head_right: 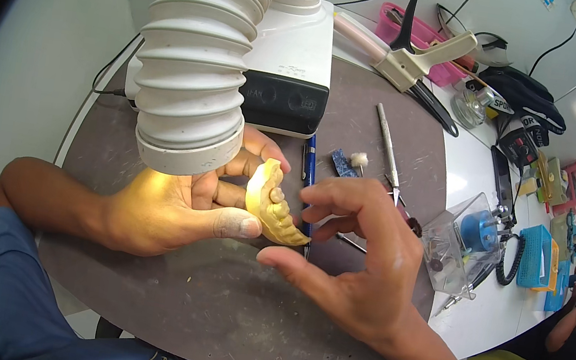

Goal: Using a scalpel and a rotary micro-motor tool to refine and adjust a dental plaster model and prosthetic components.

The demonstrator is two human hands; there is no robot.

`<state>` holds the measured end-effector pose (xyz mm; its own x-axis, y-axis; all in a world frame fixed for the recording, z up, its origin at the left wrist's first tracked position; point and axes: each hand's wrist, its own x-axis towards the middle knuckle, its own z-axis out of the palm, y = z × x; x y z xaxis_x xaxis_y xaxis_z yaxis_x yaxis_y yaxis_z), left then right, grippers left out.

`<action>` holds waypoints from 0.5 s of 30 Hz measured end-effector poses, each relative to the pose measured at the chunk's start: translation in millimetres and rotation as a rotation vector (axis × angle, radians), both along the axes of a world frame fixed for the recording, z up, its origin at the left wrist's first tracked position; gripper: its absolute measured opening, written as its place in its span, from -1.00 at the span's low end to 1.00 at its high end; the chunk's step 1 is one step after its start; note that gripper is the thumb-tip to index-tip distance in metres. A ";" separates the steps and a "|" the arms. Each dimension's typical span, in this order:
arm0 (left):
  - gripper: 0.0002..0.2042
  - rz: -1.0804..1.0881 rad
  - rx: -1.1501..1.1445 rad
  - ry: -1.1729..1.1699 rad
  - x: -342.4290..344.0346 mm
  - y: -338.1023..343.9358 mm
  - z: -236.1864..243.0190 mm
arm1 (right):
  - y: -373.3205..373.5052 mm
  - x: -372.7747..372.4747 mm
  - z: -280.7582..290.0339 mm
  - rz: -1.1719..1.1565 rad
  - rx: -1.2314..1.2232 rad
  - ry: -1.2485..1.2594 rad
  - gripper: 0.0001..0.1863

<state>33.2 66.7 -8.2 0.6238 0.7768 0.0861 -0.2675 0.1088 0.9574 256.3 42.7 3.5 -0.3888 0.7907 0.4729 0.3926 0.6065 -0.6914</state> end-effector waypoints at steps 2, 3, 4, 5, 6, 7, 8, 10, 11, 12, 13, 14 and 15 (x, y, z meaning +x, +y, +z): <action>-0.54 -0.015 -0.104 -0.059 -1.5 -1.2 -0.7 | 0.8 -4.6 -0.1 -0.005 0.037 -0.024 -0.55; -0.54 -0.012 -0.108 -0.057 -3.0 0.0 -1.6 | 1.0 -4.1 -0.5 -0.010 0.046 -0.100 -0.57; -0.53 -0.040 -0.077 0.014 -4.8 2.5 -3.1 | 1.0 -4.5 -1.2 -0.013 0.054 -0.176 -0.59; -0.52 -0.064 -0.046 0.082 -5.8 4.5 -4.0 | 1.3 -5.0 -0.2 -0.007 0.049 -0.176 -0.59; -0.52 -0.058 -0.053 0.081 -7.0 5.5 -5.1 | 1.2 -5.6 1.2 -0.013 0.052 -0.201 -0.61; -0.53 -0.041 0.048 0.117 -8.6 6.3 -6.6 | 1.6 -6.1 2.3 -0.018 0.053 -0.226 -0.63; -0.53 -0.025 0.146 0.155 -10.5 6.8 -7.7 | 2.2 -6.3 2.9 -0.010 0.044 -0.223 -0.63; -0.56 -0.009 0.200 0.187 -16.2 8.9 -9.3 | 4.0 -4.9 3.7 0.022 0.072 -0.269 -0.64; -0.59 0.001 0.265 0.220 -19.1 10.0 -9.3 | 4.8 -5.0 3.5 0.028 0.062 -0.262 -0.64; -0.59 0.004 0.255 0.227 -19.3 11.1 -10.0 | 5.6 -4.5 3.4 0.028 0.059 -0.276 -0.63; -0.62 0.007 0.292 0.194 -18.1 12.2 -10.7 | 6.4 -4.6 2.9 0.026 0.057 -0.291 -0.63; -0.64 0.008 0.333 0.158 -16.9 12.8 -10.8 | 6.7 -4.4 2.7 0.028 0.051 -0.287 -0.63; -0.64 0.008 0.327 0.161 -17.5 12.9 -10.8 | 7.1 -4.3 2.5 0.032 0.057 -0.287 -0.63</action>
